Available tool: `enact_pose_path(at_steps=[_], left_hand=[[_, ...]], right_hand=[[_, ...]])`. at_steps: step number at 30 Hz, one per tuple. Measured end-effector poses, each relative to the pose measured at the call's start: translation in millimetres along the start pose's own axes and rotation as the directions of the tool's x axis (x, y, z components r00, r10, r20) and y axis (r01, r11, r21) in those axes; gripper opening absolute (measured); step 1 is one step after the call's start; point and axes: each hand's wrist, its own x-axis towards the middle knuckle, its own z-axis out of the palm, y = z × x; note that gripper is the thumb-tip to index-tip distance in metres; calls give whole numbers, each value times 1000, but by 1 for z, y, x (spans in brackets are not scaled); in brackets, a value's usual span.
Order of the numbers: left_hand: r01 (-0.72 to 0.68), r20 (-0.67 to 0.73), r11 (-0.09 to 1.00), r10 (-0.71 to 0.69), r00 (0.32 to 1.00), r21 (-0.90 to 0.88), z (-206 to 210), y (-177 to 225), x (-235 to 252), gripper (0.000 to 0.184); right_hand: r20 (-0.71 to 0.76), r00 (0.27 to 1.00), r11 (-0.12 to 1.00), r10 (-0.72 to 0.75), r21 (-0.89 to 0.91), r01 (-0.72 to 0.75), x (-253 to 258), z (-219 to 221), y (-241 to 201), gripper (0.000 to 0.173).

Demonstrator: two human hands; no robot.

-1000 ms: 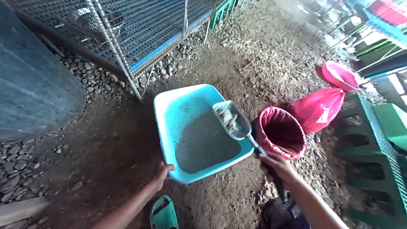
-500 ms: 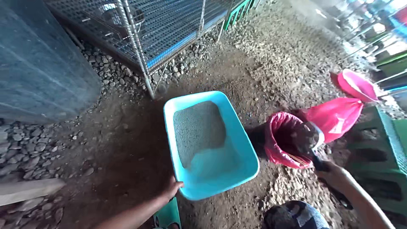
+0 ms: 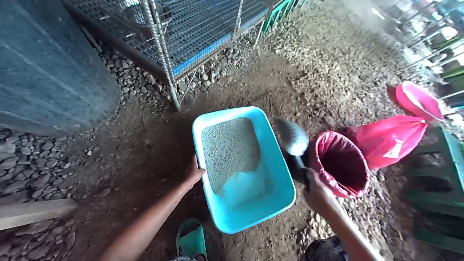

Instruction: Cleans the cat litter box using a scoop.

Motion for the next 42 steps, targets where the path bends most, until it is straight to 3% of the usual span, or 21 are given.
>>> enact_pose_path(at_steps=[3, 6, 10, 13, 17, 20, 24, 28, 30, 35, 40, 42], left_hand=[[-17, -88, 995, 26, 996, 96, 7, 1, -2, 102], [52, -150, 976, -20, 989, 210, 11, 0, -1, 96], [124, -144, 949, -85, 986, 289, 17, 1, -6, 91], [88, -145, 977, -60, 988, 195, 33, -20, -15, 88], [151, -114, 978, -135, 984, 147, 45, -30, -30, 83], [150, -74, 966, -137, 988, 212, 45, -24, -35, 82], [146, -94, 970, -130, 987, 195, 44, -29, -31, 84], [167, -83, 967, -153, 985, 195, 42, -29, -27, 85], [136, -74, 969, -123, 990, 209, 47, -31, -26, 85], [142, -83, 972, -129, 988, 189, 43, -26, -29, 84], [141, -67, 968, -130, 989, 206, 42, -30, -26, 84], [178, -21, 956, -178, 984, 234, 40, -20, -32, 84]], right_hand=[[234, 971, 981, -47, -173, 89, 49, 30, -59, 65], [262, 964, 961, -52, -249, 119, 98, 50, -120, 46], [336, 939, 972, 76, -233, 5, 105, 80, -166, 44], [376, 924, 967, 69, -252, 30, 74, 107, -140, 44], [427, 894, 917, 133, -396, 53, 17, 133, -87, 39], [462, 872, 927, 162, -374, 26, 34, 116, -112, 42], [414, 899, 967, 147, -249, -43, 67, 108, -147, 43], [439, 884, 944, 163, -328, -11, 16, 143, -92, 41], [468, 863, 920, 190, -392, 10, 13, 140, -86, 41], [416, 900, 949, 132, -316, 7, 66, 106, -149, 41], [466, 867, 930, 177, -367, 7, 12, 142, -89, 41], [478, 859, 917, 185, -399, 25, 15, 140, -84, 42]])
